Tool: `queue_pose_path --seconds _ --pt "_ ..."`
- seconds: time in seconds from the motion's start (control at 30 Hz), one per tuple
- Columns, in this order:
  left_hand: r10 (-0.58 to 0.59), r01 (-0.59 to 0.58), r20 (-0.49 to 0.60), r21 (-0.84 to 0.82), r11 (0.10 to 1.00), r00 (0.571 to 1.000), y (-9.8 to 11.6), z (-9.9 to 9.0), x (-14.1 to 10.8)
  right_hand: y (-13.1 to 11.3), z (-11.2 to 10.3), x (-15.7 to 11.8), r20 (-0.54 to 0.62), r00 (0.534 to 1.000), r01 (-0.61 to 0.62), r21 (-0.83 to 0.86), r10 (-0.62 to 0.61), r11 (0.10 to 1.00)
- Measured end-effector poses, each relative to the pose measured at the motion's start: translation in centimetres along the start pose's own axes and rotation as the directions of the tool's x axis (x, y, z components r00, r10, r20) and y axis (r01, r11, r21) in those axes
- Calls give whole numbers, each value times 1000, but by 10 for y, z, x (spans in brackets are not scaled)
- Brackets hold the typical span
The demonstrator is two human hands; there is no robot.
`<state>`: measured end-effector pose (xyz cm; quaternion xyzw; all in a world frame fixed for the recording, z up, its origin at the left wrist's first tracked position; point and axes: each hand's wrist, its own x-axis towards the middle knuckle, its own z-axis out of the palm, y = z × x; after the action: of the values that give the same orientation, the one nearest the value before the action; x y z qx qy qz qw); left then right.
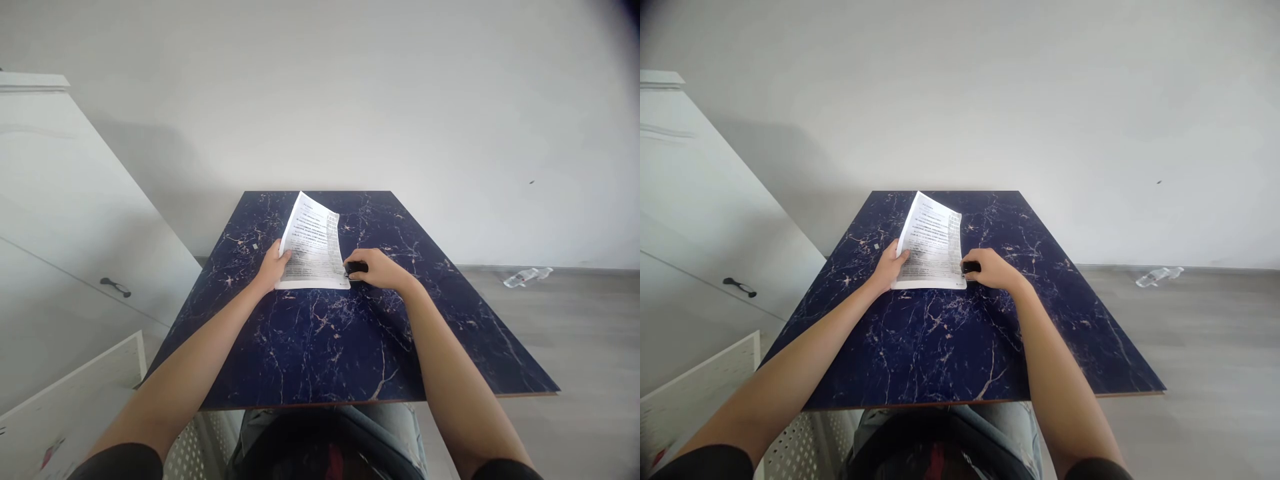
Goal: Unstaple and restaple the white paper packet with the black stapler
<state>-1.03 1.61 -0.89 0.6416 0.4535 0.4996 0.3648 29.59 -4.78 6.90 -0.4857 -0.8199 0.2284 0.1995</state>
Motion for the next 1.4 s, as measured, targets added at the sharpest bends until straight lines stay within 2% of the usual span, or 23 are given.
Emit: queue_pose_path --seconds 0.53,0.73,0.8,0.83,0.9,1.0,1.07,1.13,1.4 --pt "11 -11 7 1 1000 1000 3 0 -1 -4 -2 0 21 1000 22 -52 -21 998" --pt "8 -8 6 13 1000 1000 4 0 -1 -2 -2 -2 10 1000 30 -1 -30 1000" --pt "11 -11 9 13 1000 1000 3 0 -1 -1 -3 -2 -25 999 31 51 -30 998" --pt "14 -14 8 12 1000 1000 3 0 -1 -1 -4 -1 -82 996 25 75 -19 997" --pt "18 -18 6 14 1000 1000 3 0 -1 2 -4 1 -279 959 -12 107 42 994" --pt "23 -23 5 30 999 1000 3 1 -1 5 2 8 -589 797 -111 76 135 991" --pt "26 -26 4 36 999 1000 4 1 -1 5 9 11 -680 722 -161 17 129 987" --pt "26 -26 3 33 999 1000 5 2 -2 2 17 14 -704 704 -178 -46 95 983" --pt "-15 15 -8 33 999 1000 5 1 -2 -8 45 23 -692 718 -246 -146 79 958"
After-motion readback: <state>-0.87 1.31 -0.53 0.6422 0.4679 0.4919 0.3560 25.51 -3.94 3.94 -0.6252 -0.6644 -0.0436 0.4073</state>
